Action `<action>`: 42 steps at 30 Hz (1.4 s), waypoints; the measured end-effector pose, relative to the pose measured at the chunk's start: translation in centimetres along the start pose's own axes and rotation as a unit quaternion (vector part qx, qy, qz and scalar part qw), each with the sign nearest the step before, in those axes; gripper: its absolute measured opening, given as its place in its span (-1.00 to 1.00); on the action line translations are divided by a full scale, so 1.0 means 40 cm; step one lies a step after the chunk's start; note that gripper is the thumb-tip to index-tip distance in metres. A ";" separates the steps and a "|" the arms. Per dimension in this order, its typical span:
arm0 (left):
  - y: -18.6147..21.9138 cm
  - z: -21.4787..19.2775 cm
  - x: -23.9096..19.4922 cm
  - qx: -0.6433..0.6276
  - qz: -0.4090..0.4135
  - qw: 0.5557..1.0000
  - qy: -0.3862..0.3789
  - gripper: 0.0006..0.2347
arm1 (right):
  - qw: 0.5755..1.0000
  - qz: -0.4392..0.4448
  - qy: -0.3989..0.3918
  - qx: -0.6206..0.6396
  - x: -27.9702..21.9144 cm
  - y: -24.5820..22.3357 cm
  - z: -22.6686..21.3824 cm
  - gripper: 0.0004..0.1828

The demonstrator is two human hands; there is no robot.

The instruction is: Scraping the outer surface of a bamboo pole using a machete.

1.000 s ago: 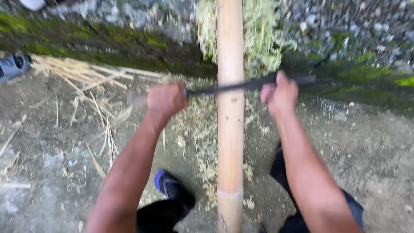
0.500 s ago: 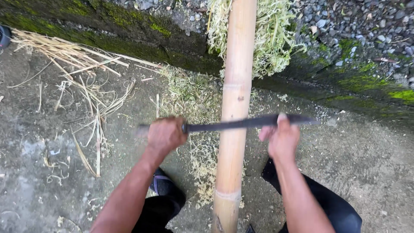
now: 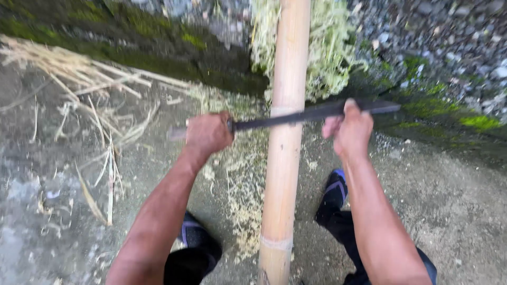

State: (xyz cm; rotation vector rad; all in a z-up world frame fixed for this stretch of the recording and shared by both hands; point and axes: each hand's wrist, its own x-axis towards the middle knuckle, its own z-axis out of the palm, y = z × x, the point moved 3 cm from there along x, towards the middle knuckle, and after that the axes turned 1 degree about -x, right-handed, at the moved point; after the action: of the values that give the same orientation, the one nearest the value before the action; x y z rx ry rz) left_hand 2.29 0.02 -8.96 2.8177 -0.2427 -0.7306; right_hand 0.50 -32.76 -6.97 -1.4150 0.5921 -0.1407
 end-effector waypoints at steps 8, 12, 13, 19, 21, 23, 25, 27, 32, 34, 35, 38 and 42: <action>0.005 -0.006 0.008 0.047 0.015 0.999 0.009 -0.84 | 0.999 0.018 0.026 0.023 0.000 0.033 -0.018 -0.63; 0.032 -0.061 0.046 0.074 0.023 0.997 0.013 -0.80 | 0.999 -0.004 -0.001 0.043 0.072 0.008 -0.004 -0.63; 0.036 -0.043 0.029 0.074 0.024 0.997 0.001 -0.80 | 0.999 0.007 0.003 0.040 0.044 0.019 -0.017 -0.63; 0.023 -0.041 0.047 0.074 0.018 0.997 -0.012 -0.81 | 0.999 0.001 0.019 0.039 0.057 0.005 -0.006 -0.66; 0.023 -0.046 0.070 0.084 0.016 0.996 0.016 -0.79 | 0.998 0.019 0.026 0.049 0.097 0.018 -0.008 -0.64; 0.013 -0.009 0.037 0.091 0.017 0.995 0.022 -0.79 | 0.997 0.025 0.012 0.069 0.054 0.066 -0.044 -0.63; 0.016 -0.045 0.057 0.099 0.018 0.994 0.043 -0.78 | 0.995 0.016 -0.008 0.094 0.085 0.045 -0.026 -0.63; 0.022 -0.058 0.056 0.108 0.006 0.994 -0.006 -0.75 | 0.994 0.036 0.011 0.103 0.097 0.034 -0.010 -0.70; 0.023 -0.073 0.060 0.124 0.009 0.992 -0.002 -0.77 | 0.995 -0.007 0.017 0.098 0.076 0.033 -0.009 -0.72; 0.034 -0.080 0.058 0.117 0.014 0.993 -0.010 -0.80 | 0.995 -0.007 0.017 0.100 0.080 0.051 -0.019 -0.72; 0.043 -0.085 0.055 0.117 0.009 0.993 -0.018 -0.79 | 0.994 0.003 0.019 0.103 0.085 0.061 -0.024 -0.70; 0.028 -0.070 0.045 0.126 0.012 0.992 -0.009 -0.79 | 0.993 0.019 0.024 0.111 0.066 0.092 -0.033 -0.67; 0.050 -0.116 0.052 0.152 0.037 0.988 0.006 -0.80 | 0.989 0.026 0.060 0.136 0.115 0.099 -0.023 -0.71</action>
State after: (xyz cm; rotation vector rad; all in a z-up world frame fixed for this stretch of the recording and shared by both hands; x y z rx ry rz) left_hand 6.18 -1.57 -5.45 3.0758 -0.4922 -0.7123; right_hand 2.97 -34.89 -12.18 -1.1314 0.6824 -0.2575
